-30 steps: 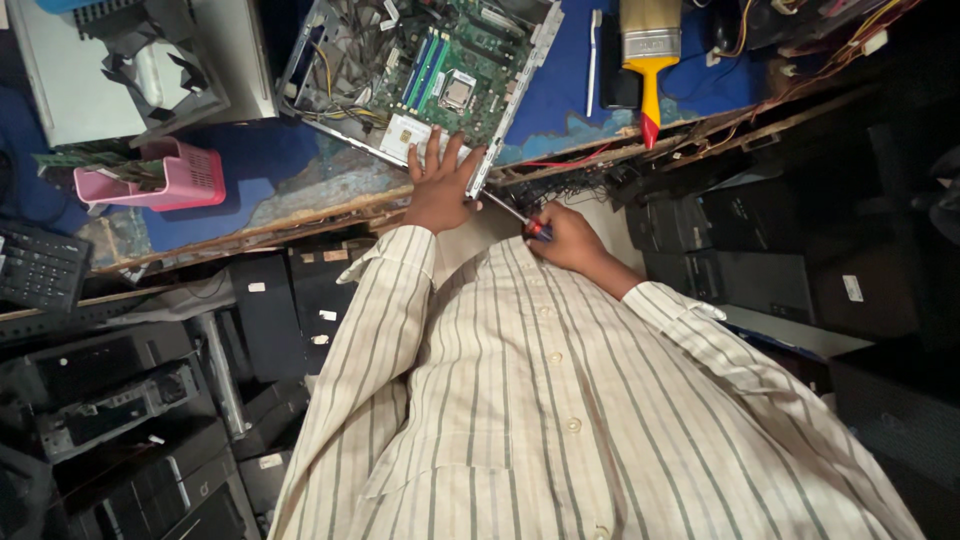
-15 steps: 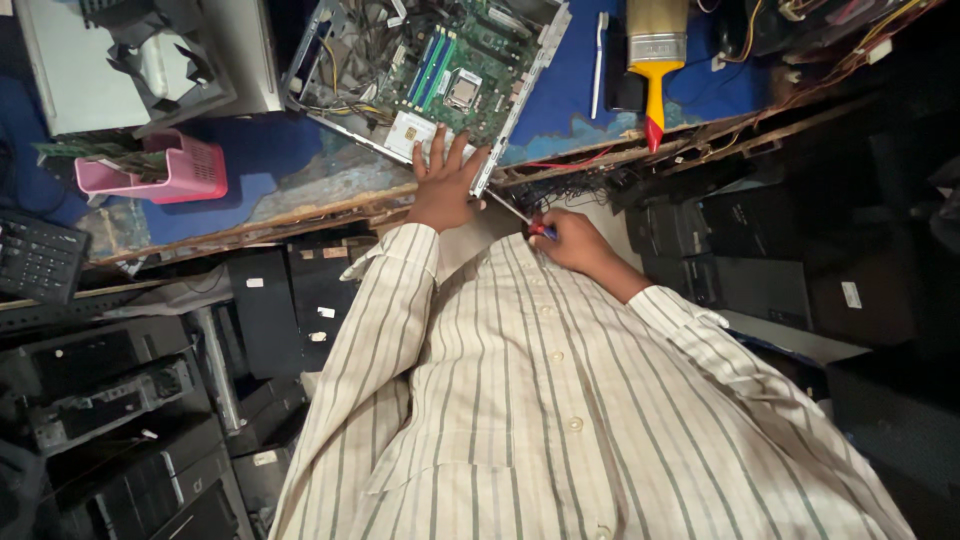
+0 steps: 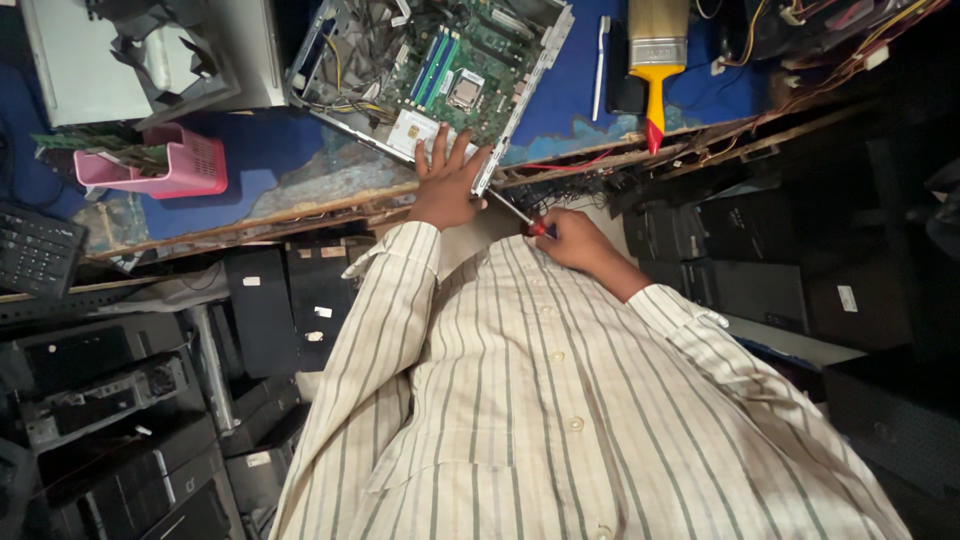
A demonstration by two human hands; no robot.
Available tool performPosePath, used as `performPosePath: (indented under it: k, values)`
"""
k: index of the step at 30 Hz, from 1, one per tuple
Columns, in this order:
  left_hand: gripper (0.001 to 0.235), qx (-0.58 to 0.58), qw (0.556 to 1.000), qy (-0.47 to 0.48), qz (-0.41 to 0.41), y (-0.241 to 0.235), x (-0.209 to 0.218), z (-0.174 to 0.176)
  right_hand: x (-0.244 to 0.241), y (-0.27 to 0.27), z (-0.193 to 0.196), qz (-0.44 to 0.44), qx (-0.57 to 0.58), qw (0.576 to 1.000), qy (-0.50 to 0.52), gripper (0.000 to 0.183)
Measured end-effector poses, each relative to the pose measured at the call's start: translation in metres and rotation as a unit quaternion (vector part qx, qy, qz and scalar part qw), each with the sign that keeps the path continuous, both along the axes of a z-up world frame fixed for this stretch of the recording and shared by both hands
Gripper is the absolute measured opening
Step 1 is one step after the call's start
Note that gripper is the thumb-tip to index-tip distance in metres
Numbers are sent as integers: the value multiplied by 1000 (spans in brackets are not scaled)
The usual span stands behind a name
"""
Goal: The person removes a CPU cooler from a desktop computer case, cleans the heatsink and fan with a toothbrush and a paintbrush, and then places the cooler aside. The person then uses a screwdriver to loosen screws on the computer case.
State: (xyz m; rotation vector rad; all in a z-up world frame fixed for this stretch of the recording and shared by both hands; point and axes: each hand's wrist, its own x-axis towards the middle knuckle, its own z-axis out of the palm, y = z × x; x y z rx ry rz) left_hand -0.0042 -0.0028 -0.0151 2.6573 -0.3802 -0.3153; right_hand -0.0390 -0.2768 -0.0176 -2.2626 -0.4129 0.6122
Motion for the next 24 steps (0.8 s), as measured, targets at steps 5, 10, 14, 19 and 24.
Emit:
performPosePath:
  k: [5, 10, 14, 19, 24]
  values:
    - [98, -8, 1000, -15, 1, 0, -2, -3, 0, 6, -14, -67, 4, 997, 33, 32]
    - [100, -36, 999, -14, 14, 2, -3, 2, 9, 7, -35, -176, 100, 972, 119, 27]
    - [90, -168, 982, -59, 55, 0, -18, 4, 15, 26, -48, -295, 304, 843, 332, 19]
    - [59, -298, 919, -155, 205, -11, -76, -1, 22, 65, -59, -320, 296, 830, 349, 15]
    - [40, -398, 838, -42, 371, 24, -119, -7, 26, 84, -77, -370, 315, 774, 406, 15]
